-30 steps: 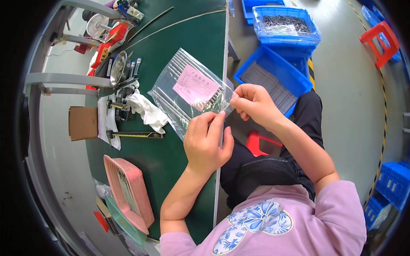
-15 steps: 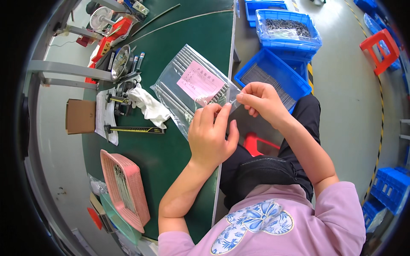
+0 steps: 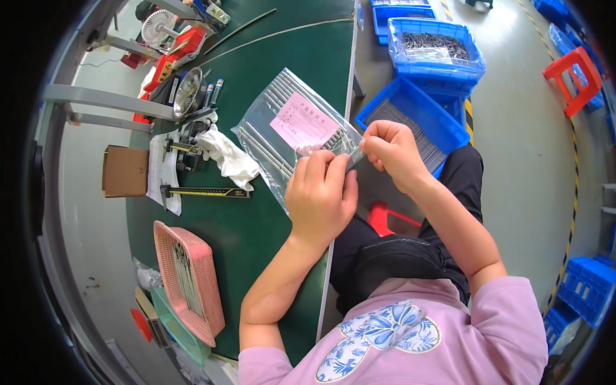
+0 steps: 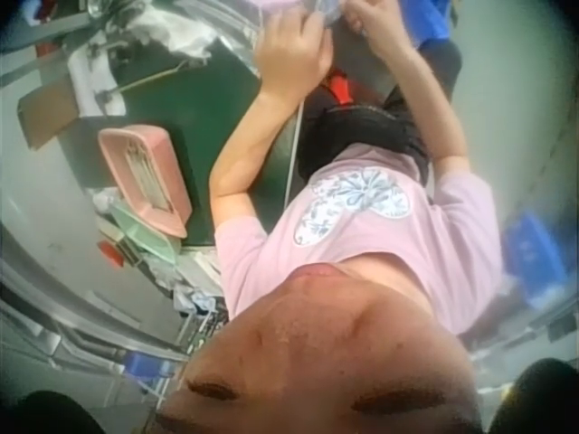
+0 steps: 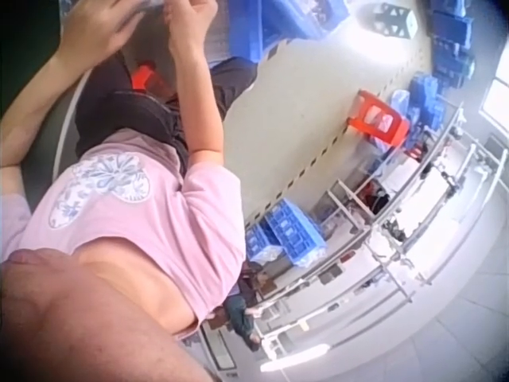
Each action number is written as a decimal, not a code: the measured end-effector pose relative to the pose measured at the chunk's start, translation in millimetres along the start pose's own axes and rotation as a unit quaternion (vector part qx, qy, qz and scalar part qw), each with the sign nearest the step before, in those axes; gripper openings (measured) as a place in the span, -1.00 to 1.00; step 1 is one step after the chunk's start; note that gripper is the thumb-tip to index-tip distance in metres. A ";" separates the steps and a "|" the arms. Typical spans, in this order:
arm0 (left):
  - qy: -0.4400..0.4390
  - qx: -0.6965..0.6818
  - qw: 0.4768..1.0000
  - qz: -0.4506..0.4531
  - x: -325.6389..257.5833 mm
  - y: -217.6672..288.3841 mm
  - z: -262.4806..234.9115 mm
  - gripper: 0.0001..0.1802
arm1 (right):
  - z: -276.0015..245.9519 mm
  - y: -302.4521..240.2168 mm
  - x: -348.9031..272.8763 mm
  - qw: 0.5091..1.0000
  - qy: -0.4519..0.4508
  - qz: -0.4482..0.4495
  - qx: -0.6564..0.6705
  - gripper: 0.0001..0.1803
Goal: Using a digital caliper to measure the dimensions of metal rods at a workshop table.
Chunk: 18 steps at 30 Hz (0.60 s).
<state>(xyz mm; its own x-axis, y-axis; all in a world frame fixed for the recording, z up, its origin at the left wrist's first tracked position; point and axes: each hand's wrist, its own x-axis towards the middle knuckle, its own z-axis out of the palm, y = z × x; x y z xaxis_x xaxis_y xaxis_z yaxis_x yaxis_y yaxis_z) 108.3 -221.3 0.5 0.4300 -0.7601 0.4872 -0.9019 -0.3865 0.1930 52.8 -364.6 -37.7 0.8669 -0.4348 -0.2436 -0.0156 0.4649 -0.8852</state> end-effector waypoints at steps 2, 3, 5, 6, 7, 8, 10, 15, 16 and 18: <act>-0.005 0.042 0.999 0.016 4.3 0.0 1.8 -0.75 | -0.7 -2.1 -1.6 0.999 -0.026 0.024 -0.006 -0.91; -0.009 0.083 0.996 0.033 5.8 0.7 2.5 -0.78 | -0.6 -2.8 -3.2 0.997 -0.056 0.057 0.021 -0.88; 0.004 0.094 0.994 0.048 7.3 1.7 5.3 -0.79 | -0.2 0.1 -3.9 0.990 -0.100 0.088 0.052 -0.77; 0.016 0.103 0.992 0.066 7.4 1.8 6.1 -0.80 | -1.6 -1.0 -3.8 0.989 -0.105 0.088 0.050 -0.77; 0.019 0.107 0.992 0.063 6.5 1.4 5.2 -0.80 | -3.9 -2.5 -3.9 0.987 -0.123 0.100 0.036 -0.75; 0.019 0.109 0.991 0.073 4.7 0.6 4.9 -0.80 | -4.7 -3.9 -4.4 0.984 -0.139 0.112 0.022 -0.72; 0.021 0.114 0.990 0.081 3.3 -1.6 3.6 -0.81 | 4.1 -6.5 -7.8 0.989 -0.118 0.091 0.003 -0.70; 0.063 0.080 0.986 0.130 1.5 -12.3 -6.4 -0.83 | 11.1 -5.8 -14.9 0.989 -0.106 0.084 0.055 -0.68; 0.062 0.080 0.986 0.132 0.6 -14.6 -8.3 -0.83 | 17.2 -5.4 -16.5 0.990 -0.097 0.073 0.067 -0.67; 0.084 0.083 0.983 0.139 -1.5 -18.0 -12.3 -0.82 | 24.6 -6.9 -18.9 0.991 -0.086 0.062 0.080 -0.66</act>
<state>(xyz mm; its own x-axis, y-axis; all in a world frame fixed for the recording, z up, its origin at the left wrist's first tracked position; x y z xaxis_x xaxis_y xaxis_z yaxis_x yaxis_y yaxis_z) 123.5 -206.8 6.8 0.1417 -0.7566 0.6383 -0.9586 -0.2659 -0.1024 48.8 -340.7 -17.2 0.9353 -0.2364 -0.2633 -0.0596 0.6283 -0.7757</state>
